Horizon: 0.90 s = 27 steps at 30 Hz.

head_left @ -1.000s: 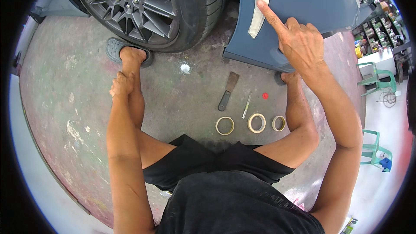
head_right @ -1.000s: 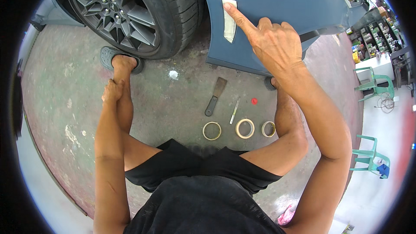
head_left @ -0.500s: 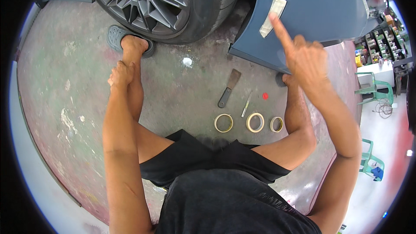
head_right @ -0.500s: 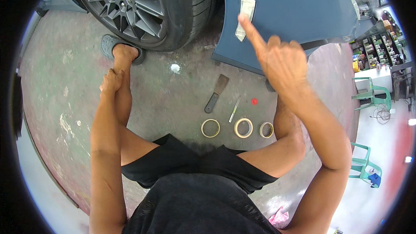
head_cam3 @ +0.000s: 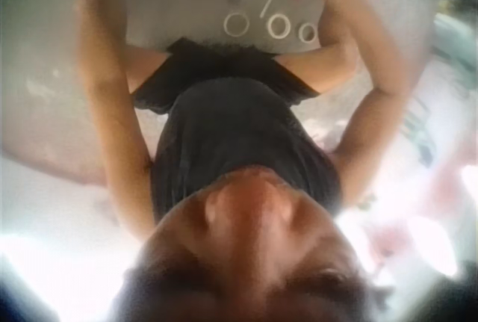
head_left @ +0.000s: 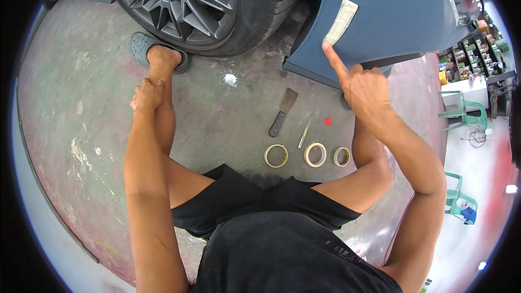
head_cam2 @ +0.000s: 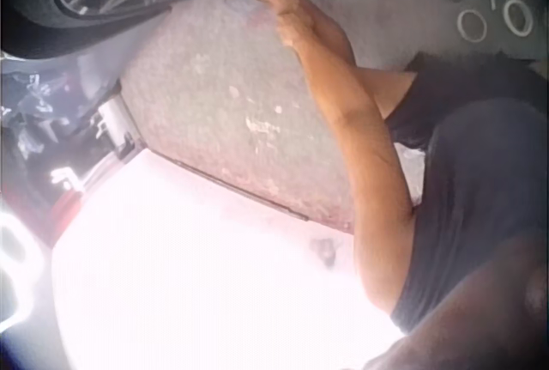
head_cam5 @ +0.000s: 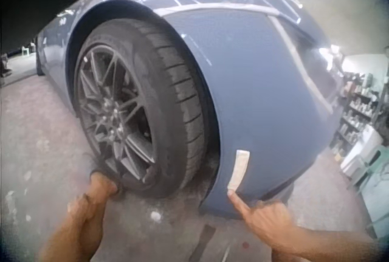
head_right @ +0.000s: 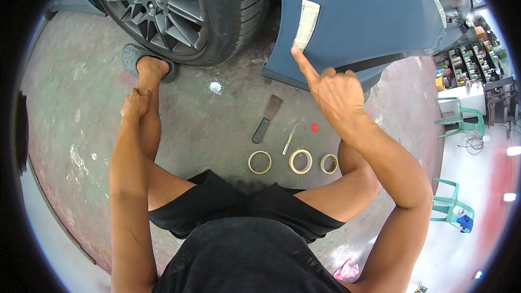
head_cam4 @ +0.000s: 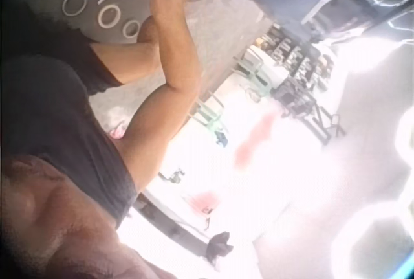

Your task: The person sits on the floor and applies strips of masking tape to the lower edge of a car bumper. They smooth the tape, trim excess with a utility knife, and add additional pieces to cover the area.

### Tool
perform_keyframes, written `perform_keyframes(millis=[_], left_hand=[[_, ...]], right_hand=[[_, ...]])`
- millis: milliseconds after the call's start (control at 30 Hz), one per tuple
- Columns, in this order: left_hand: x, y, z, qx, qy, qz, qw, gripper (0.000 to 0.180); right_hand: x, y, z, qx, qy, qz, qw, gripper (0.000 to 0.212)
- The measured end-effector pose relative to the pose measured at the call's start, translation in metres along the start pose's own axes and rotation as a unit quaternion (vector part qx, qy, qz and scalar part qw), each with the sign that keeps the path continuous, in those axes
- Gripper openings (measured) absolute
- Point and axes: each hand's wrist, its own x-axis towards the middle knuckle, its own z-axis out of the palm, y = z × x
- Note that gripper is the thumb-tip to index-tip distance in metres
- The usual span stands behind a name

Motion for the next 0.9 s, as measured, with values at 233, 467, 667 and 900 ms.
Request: perform_keyframes(millis=[233,467,667,900], left_hand=[[0.000,-0.001,-0.001,-0.001,0.002,0.002,1.000,0.082],[-0.005,0.000,-0.002,-0.006,0.011,0.008,1.000,0.081],[-0.007,0.001,-0.002,-0.005,0.005,0.013,1.000,0.080],[-0.002,-0.001,0.000,-0.003,0.012,0.019,1.000,0.082]], right_hand=[[0.010,0.028,-0.019,-0.018,0.041,0.028,0.999,0.107],[0.008,0.023,-0.028,0.023,0.039,0.040,0.998,0.103],[0.008,0.018,-0.038,0.074,0.083,0.058,0.992,0.095],[-0.007,-0.036,-0.016,0.154,0.049,0.029,0.986,0.095]])
